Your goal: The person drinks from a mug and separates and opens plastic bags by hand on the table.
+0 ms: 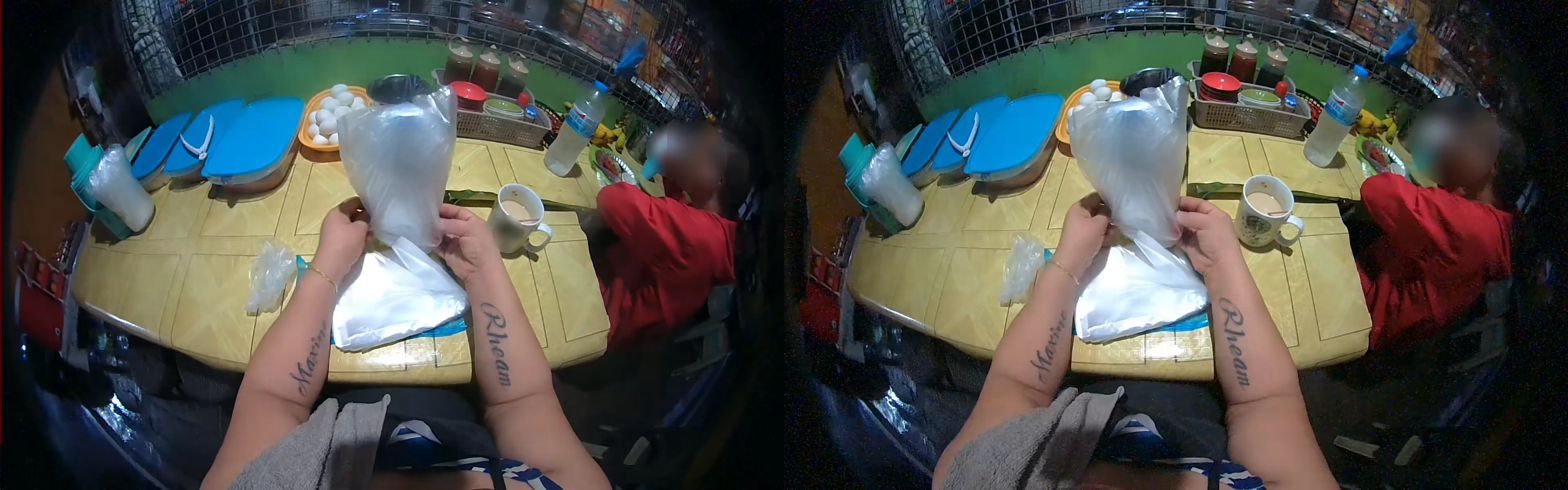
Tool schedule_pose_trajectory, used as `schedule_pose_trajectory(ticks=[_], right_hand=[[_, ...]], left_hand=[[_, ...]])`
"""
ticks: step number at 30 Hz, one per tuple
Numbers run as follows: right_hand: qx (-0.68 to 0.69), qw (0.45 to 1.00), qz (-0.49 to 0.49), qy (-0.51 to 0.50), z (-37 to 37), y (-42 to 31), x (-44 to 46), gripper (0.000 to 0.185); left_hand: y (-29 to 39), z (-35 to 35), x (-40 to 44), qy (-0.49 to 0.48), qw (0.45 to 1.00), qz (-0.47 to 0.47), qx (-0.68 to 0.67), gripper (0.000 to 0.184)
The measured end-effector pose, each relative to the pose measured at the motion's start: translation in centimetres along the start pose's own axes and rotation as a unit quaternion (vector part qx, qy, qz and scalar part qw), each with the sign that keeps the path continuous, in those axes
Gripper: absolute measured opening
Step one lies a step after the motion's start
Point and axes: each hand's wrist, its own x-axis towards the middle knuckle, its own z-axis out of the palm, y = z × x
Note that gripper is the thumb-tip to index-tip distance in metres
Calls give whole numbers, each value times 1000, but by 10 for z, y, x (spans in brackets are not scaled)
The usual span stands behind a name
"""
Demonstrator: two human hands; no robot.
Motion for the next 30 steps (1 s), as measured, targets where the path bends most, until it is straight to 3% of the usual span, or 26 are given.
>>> schedule_pose_trajectory(ticks=[2,3,8,11,14,15,19,21,24,27,30], right_hand=[[-107,993,-17,43,-1,1,-3,22],[-116,992,-19,53,-3,2,-2,21],[-213,971,-65,83,-23,7,8,17],[-224,944,-223,98,-20,5,10,37],[-221,928,-295,-49,6,-3,-9,67],[-306,910,-258,-107,-1,-7,-5,95],[-392,894,-181,-121,-12,9,9,108],[-408,887,-182,-114,-12,10,8,107],[-435,874,-183,-110,-9,10,6,103],[-452,868,-174,-107,-4,7,1,95],[-488,850,-175,-95,-3,5,-1,88]], left_hand=[[15,6,-11,2,997,-2,73,34],[-10,0,2,8,994,41,98,27],[4,-1,-8,128,984,122,-4,24],[9,-5,-11,157,977,142,25,27],[13,-2,-13,110,983,108,96,24],[14,-1,-15,86,985,87,124,23],[19,0,-21,-19,996,-39,-74,21],[20,-3,-21,-30,981,-62,-180,22],[27,-3,-21,10,968,-110,-224,25],[21,-6,-19,-43,971,-86,-220,31],[27,2,-23,-35,955,-79,-284,36]])
